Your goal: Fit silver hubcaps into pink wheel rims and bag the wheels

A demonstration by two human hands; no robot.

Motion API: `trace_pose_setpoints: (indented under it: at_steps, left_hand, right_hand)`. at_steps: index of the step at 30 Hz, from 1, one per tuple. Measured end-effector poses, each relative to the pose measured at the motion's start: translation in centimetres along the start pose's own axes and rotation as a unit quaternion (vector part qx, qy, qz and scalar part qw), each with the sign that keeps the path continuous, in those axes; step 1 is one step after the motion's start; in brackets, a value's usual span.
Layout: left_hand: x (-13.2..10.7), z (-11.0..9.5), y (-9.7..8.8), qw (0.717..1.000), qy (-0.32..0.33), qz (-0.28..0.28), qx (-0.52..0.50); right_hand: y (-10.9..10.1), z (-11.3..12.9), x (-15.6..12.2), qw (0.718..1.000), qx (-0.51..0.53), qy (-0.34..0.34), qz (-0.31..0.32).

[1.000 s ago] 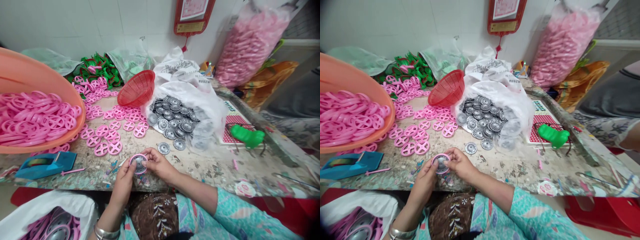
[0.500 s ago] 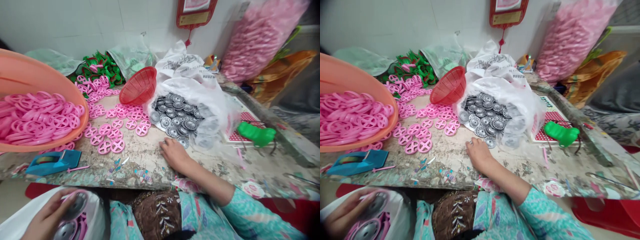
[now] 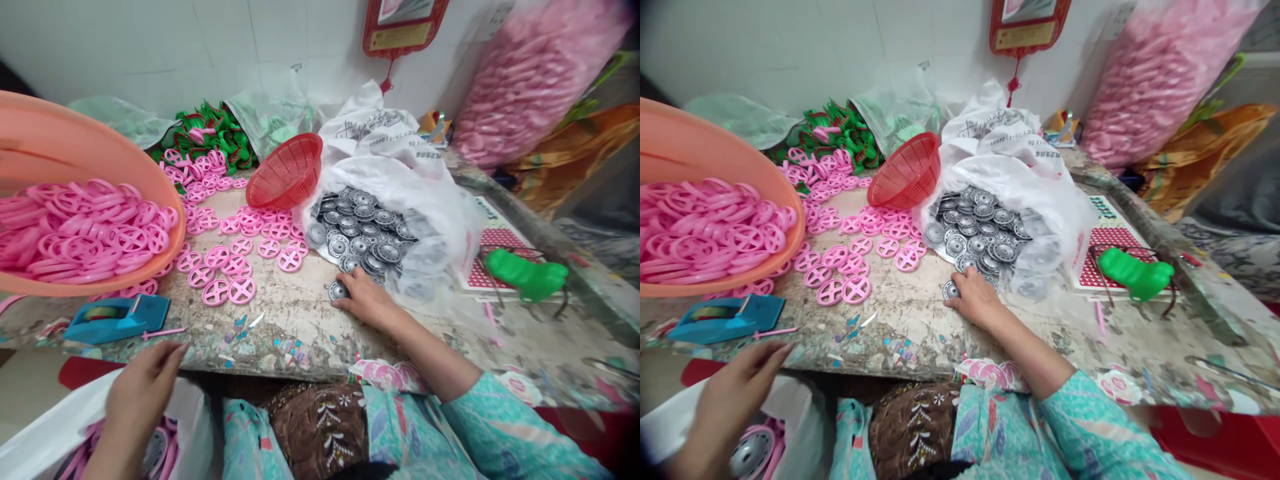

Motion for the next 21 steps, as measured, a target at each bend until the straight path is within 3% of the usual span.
trace_pose_setpoints:
  at_steps: [1, 3, 6, 10, 13, 16, 18, 21]
  left_hand:
    - [0.8, -2.1, 0.4, 0.999, 0.040, -0.026, -0.020]
    - [2.5, -5.8, 1.9, 0.993, 0.106, -0.025, -0.045]
    - [5.0, -9.2, 3.9, 0.994, 0.104, -0.042, -0.016]
    - [7.4, -11.1, 4.7, 0.997, 0.071, -0.033, 0.026]
    - [7.7, -11.7, 4.6, 0.992, 0.052, -0.015, -0.111]
    - [6.5, -12.5, 5.0, 0.947, -0.001, 0.042, -0.318]
    - [5.1, -13.5, 5.6, 0.915, -0.020, 0.083, -0.393]
    - [2.5, -15.7, 6.1, 0.857, -0.043, 0.157, -0.488]
  right_hand:
    - [0.1, -0.2, 0.0, 1.000, 0.009, 0.001, -0.003]
    - [0.2, -0.3, 0.0, 1.000, 0.019, 0.006, -0.014]
    - [0.5, 0.0, -0.3, 0.999, 0.031, 0.007, -0.029]
    - [0.6, 0.6, -0.9, 0.999, 0.019, 0.011, -0.037]
    - [0.7, 0.6, -1.0, 0.999, 0.026, 0.009, -0.042]
    - [0.8, 0.0, -0.7, 0.996, 0.074, -0.006, -0.053]
    - [0.7, -0.2, -0.4, 0.987, 0.146, -0.026, -0.055]
    - [0.4, 0.8, -0.5, 0.940, 0.335, -0.049, -0.045]
Point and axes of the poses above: each hand's wrist, its own x-axis towards the middle knuckle, its own y-axis out of the palm, z = x × y, the point moved 1 cm from there along x, towards the middle knuckle, and after that the axes turned 4 degrees about x, right-handed, at the moved point
